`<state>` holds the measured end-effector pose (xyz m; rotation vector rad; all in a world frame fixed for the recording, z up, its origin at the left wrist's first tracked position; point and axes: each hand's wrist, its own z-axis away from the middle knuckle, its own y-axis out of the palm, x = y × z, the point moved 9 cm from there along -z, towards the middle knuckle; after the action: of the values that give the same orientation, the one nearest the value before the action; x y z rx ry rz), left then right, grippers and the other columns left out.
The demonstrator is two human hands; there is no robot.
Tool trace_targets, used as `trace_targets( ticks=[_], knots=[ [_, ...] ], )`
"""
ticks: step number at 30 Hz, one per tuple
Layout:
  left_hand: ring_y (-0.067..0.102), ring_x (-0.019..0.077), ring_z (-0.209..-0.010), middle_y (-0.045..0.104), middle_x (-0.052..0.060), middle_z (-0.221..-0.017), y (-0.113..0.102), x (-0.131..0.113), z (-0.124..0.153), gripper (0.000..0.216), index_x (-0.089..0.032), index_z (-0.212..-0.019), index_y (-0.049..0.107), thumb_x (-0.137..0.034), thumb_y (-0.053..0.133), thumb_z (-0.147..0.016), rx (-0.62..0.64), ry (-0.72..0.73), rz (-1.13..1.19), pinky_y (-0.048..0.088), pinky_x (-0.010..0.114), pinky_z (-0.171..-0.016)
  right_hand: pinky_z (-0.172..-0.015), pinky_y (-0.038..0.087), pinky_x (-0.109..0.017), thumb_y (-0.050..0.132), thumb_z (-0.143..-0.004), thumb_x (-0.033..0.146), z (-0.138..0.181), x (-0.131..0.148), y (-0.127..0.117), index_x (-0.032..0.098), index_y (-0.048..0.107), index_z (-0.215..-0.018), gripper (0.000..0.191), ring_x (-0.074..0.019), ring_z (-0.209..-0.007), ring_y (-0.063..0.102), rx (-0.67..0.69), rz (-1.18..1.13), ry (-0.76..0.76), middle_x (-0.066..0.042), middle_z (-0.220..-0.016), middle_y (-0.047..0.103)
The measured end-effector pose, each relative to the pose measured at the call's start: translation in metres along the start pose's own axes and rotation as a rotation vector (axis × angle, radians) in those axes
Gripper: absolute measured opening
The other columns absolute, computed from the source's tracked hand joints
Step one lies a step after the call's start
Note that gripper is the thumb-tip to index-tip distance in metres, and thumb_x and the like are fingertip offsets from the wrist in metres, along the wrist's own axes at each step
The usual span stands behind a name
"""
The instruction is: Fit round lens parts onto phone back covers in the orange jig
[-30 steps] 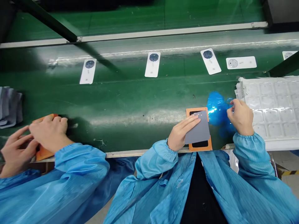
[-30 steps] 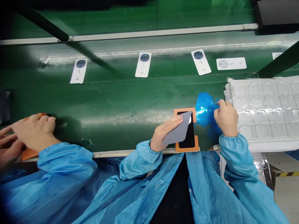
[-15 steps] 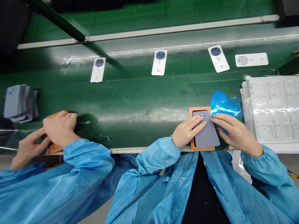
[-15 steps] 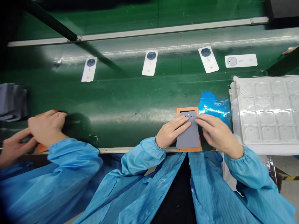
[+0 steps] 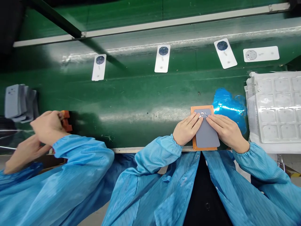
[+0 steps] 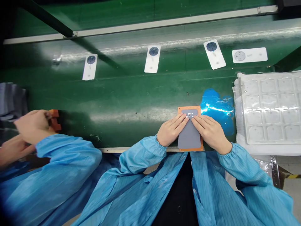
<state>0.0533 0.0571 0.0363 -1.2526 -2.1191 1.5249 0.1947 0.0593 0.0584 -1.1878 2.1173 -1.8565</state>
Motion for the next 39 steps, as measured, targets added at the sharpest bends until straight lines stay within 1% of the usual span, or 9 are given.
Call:
trace_targets(
  ticks=[5,10,19,24,29,32,35,37,39],
  knots=[
    [0.048,0.0324,-0.145,0.06,0.019,-0.146,0.014,0.003,0.006,0.046,-0.017,-0.146,0.053,-0.01,0.044,-0.102,0.085,-0.085,-0.02,0.052,0.048,-0.113,-0.114,0.05,-0.051,0.045,-0.101,0.008,-0.003,0.0,0.016,0.017,0.055,-0.148,0.049,-0.0303,-0.136,0.058,0.102,0.091,-0.03,-0.015,-0.145,0.061],
    [0.041,0.0342,-0.15,0.053,0.02,-0.153,0.02,0.0,0.01,0.05,-0.016,-0.152,0.046,-0.011,0.043,-0.102,0.14,-0.109,-0.039,0.045,0.053,-0.118,-0.12,0.042,-0.053,0.038,-0.101,0.007,-0.002,0.003,0.028,0.013,0.039,-0.158,0.057,-0.0315,-0.147,0.044,0.155,0.171,0.015,-0.017,-0.157,0.048],
    [0.052,0.0344,-0.14,0.055,0.021,-0.15,0.013,-0.014,0.016,0.05,-0.011,-0.152,0.047,-0.015,0.044,-0.102,0.179,-0.1,-0.073,0.047,0.051,-0.114,-0.121,0.04,-0.054,0.04,-0.1,0.008,0.008,0.014,0.028,0.011,0.024,-0.164,0.066,-0.0341,-0.148,0.043,0.19,0.176,-0.001,-0.02,-0.158,0.044],
    [0.057,0.0346,-0.127,0.053,0.016,-0.154,0.015,-0.012,0.015,0.05,-0.015,-0.148,0.052,-0.013,0.042,-0.099,0.249,-0.162,-0.033,0.055,0.047,-0.093,-0.12,0.041,-0.056,0.042,-0.099,0.01,0.016,0.021,0.028,0.006,0.025,-0.162,0.066,-0.0365,-0.146,0.044,0.206,0.185,-0.022,-0.023,-0.156,0.046],
    [0.052,0.0351,-0.128,0.052,0.014,-0.156,0.015,0.003,0.019,0.057,-0.018,-0.151,0.048,-0.015,0.05,-0.094,0.269,-0.192,0.136,0.052,0.052,-0.096,-0.121,0.04,-0.057,0.041,-0.098,0.01,0.021,0.015,0.029,0.01,0.034,-0.16,0.062,-0.0345,-0.147,0.044,0.176,0.125,0.028,-0.02,-0.158,0.045],
    [0.044,0.0354,-0.138,0.052,0.012,-0.155,0.008,0.019,0.021,0.064,-0.025,-0.153,0.044,-0.024,0.064,-0.092,0.201,-0.221,0.356,0.047,0.057,-0.107,-0.122,0.04,-0.056,0.042,-0.1,0.011,0.023,0.014,0.018,0.019,0.05,-0.152,0.053,-0.0319,-0.146,0.047,0.086,-0.043,0.034,-0.014,-0.153,0.053],
    [0.043,0.0336,-0.144,0.051,0.014,-0.156,-0.007,0.038,0.015,0.078,-0.027,-0.153,0.043,-0.036,0.078,-0.085,-0.004,-0.384,0.622,0.046,0.053,-0.111,-0.118,0.045,-0.056,0.052,-0.101,0.022,0.023,0.004,-0.002,0.027,0.063,-0.14,0.04,-0.0322,-0.141,0.053,-0.104,-0.423,0.139,-0.009,-0.146,0.061],
    [0.053,0.0319,-0.139,0.056,0.016,-0.149,-0.013,0.042,0.006,0.076,-0.024,-0.149,0.047,-0.043,0.08,-0.083,-0.147,-0.505,0.811,0.052,0.045,-0.105,-0.107,0.055,-0.056,0.052,-0.102,0.029,0.024,-0.012,-0.009,0.031,0.065,-0.134,0.035,-0.0309,-0.126,0.065,-0.269,-0.745,0.283,-0.007,-0.135,0.069],
    [0.067,0.028,-0.119,0.069,0.015,-0.129,-0.016,0.034,-0.007,0.058,-0.02,-0.134,0.06,-0.046,0.077,-0.085,-0.243,-0.576,0.98,0.057,0.038,-0.093,-0.091,0.062,-0.053,0.046,-0.104,0.032,0.025,-0.028,-0.003,0.034,0.063,-0.134,0.035,-0.0285,-0.11,0.073,-0.376,-1.01,0.424,-0.006,-0.125,0.074]
  ],
)
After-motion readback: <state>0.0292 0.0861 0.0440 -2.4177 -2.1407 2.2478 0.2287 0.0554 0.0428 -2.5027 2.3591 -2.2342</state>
